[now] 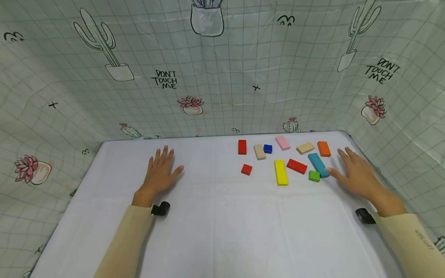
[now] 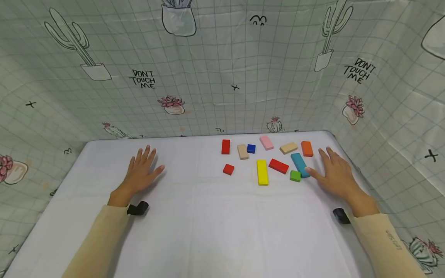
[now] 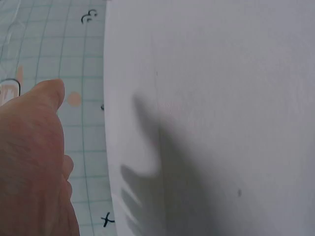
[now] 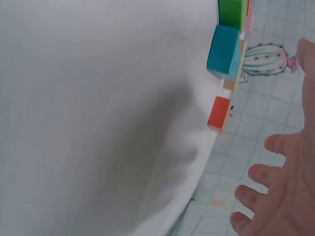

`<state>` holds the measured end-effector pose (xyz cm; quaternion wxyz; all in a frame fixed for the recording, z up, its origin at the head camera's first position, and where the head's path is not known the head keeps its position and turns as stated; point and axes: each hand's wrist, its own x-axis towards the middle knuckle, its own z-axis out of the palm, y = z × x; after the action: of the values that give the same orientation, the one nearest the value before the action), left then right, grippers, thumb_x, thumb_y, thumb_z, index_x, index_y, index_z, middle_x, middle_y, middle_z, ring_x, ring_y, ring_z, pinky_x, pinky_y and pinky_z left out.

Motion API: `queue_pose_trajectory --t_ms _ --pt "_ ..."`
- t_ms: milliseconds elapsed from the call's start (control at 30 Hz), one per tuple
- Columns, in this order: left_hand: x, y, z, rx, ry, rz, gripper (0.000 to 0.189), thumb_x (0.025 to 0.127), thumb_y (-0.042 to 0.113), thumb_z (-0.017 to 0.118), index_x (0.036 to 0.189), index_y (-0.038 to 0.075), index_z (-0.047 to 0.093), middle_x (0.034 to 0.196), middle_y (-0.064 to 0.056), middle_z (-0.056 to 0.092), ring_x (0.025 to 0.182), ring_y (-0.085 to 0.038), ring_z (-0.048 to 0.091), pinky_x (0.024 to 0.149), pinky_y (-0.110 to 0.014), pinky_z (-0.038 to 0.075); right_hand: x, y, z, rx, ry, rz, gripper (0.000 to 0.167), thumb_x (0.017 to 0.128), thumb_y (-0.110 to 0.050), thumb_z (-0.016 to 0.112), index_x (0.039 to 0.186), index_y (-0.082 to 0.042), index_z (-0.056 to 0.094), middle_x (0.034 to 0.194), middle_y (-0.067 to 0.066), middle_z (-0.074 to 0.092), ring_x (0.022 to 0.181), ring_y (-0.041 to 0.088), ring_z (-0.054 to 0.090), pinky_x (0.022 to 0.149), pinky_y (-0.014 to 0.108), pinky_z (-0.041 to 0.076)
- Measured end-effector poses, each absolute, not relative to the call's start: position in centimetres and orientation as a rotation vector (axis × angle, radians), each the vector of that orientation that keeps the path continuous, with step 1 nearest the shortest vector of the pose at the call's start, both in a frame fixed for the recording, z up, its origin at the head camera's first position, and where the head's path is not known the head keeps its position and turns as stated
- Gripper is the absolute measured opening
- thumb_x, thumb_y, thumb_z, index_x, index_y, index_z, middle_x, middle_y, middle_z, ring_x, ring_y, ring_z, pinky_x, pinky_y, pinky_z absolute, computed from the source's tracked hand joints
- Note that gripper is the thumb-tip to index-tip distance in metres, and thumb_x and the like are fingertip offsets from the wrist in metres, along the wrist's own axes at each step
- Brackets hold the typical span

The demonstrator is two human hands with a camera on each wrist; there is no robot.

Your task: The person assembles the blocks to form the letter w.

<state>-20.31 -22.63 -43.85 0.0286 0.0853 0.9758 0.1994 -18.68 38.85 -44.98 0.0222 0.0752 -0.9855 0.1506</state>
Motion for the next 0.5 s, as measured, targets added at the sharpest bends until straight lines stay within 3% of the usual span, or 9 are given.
queue_pose_trajectory --t_ms 500 --pt "-20.8 -17.7 -43.5 0.425 3.017 0.591 0.084 0.108 0.048 0.055 0.168 0.001 0.02 0.177 -0.018 0.003 0.163 -0.043 -0.001 0.13 -0.06 -0.004 -18.6 35.8 -44.3 0.371 -2.989 0.475 0.088 0.098 -0.036 0.075 0.157 0.015 0.032 0.161 0.042 0.025 0.144 0.063 0.028 0.11 0.082 0.024"
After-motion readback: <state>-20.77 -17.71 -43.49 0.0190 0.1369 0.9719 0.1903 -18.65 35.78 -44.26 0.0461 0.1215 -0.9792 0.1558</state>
